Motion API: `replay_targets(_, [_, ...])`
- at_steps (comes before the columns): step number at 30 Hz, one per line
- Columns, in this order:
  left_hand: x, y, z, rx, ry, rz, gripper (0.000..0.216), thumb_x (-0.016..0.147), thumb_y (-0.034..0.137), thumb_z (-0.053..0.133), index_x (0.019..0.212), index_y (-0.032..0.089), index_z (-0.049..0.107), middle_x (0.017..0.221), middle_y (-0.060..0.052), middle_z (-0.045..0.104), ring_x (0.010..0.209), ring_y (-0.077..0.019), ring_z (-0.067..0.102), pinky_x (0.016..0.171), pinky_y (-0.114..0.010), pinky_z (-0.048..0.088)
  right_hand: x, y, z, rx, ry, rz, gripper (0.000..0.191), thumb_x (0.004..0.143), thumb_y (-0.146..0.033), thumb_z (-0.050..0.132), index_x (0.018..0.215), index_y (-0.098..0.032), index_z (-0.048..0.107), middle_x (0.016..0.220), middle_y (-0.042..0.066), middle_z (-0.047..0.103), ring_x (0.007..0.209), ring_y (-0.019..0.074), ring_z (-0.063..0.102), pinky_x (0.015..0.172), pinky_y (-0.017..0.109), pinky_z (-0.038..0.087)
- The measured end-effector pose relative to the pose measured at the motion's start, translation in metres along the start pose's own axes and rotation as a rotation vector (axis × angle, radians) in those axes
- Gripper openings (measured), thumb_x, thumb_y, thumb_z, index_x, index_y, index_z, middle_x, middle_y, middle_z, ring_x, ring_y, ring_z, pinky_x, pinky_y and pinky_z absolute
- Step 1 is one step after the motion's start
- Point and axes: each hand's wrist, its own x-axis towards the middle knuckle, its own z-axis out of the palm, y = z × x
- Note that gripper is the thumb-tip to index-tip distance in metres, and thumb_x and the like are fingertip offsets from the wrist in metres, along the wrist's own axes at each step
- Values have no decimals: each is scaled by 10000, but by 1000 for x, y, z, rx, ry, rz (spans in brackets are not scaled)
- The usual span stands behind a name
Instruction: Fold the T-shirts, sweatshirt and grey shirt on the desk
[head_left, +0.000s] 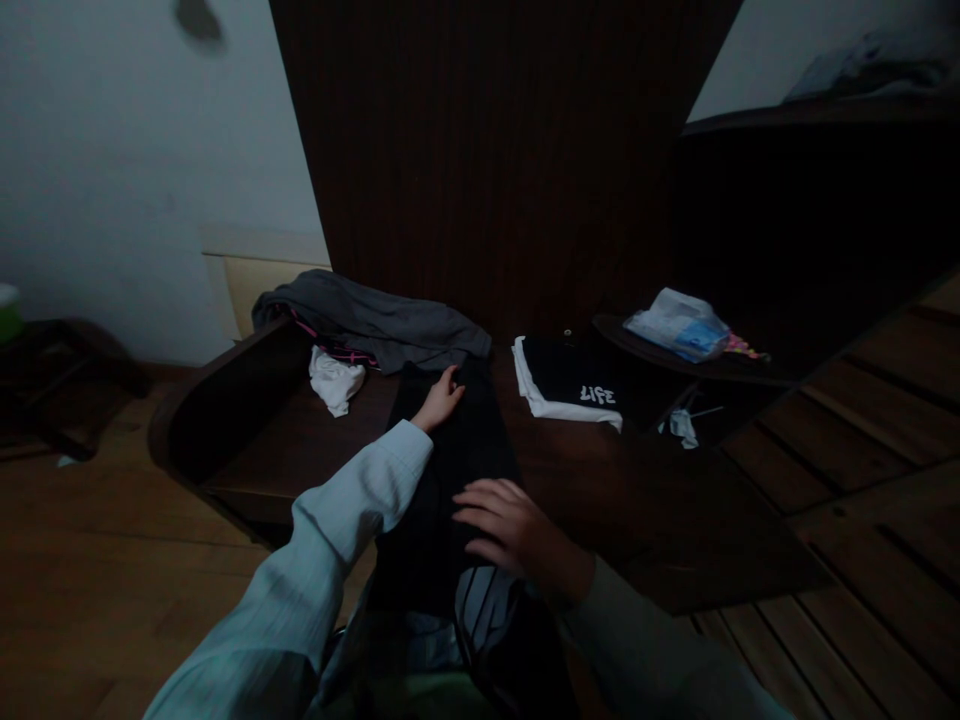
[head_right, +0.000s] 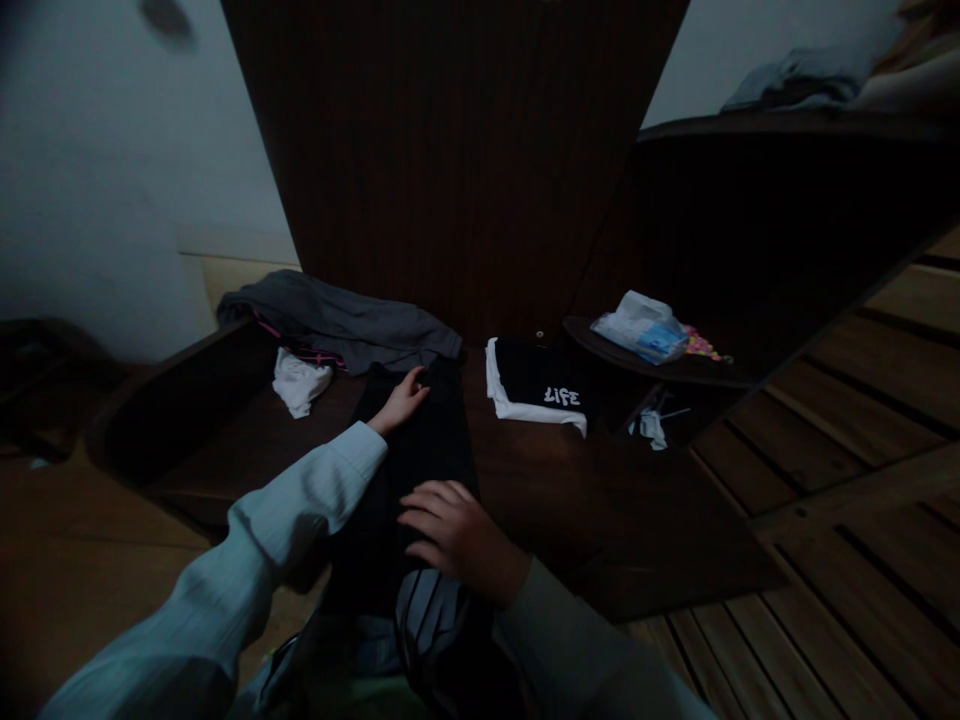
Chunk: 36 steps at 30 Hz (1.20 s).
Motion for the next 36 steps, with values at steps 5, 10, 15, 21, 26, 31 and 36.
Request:
replay_targets(5, [-2,4,0,17,-14,-10,528,741,145,509,1249,118,366,589,73,422,551,-83,438,610,-206,363,39,-2,-1,-240,-220,-354,347,743,-481,562,876,-164,611,975,66,580,1005,215,439,926,365,294])
replay_targets(10, [-3,7,-1,47,-46,32,438,741,137,498,1166,157,397,584,84,411,532,-78,429,583,-200,344,53,0,0,-392,-377,-503,155,802,-295,535,744,-163,590,802,48,588,838,170,490,770,311,341])
replay_targets(15, [-3,8,1,194,-16,35,96,726,162,519,782,183,444,548,86,395,505,-83,393,543,-209,305,47,5,1,-432,-499,-465,191,800,-328,526,759,-151,585,643,31,603,696,162,536,638,298,338])
replay_targets(21, [-4,8,1,208,-85,106,145,731,183,515,675,195,381,541,87,386,521,-83,388,533,-204,292,36,3,4,-474,-610,-399,130,806,-183,492,722,-150,586,629,37,646,590,140,574,575,288,326])
replay_targets(26, [-5,9,0,134,-107,145,78,729,176,504,724,190,428,562,81,416,540,-81,414,550,-197,312,39,-4,-6,-455,-678,-238,232,822,-321,508,709,-148,615,619,59,656,576,149,595,462,258,293])
replay_targets(31, [-7,10,-1,142,-113,134,51,731,172,478,779,187,470,568,76,435,530,-79,419,531,-189,314,35,-2,-3,-493,-751,-91,258,793,-365,553,670,-147,615,646,77,664,573,159,604,422,248,276])
replay_targets(36, [-6,8,-1,168,-157,124,200,702,83,448,870,188,481,621,64,483,569,-86,470,558,-193,360,21,-2,10,-469,-547,-277,132,811,-235,526,722,-151,578,620,49,643,604,152,589,511,268,321])
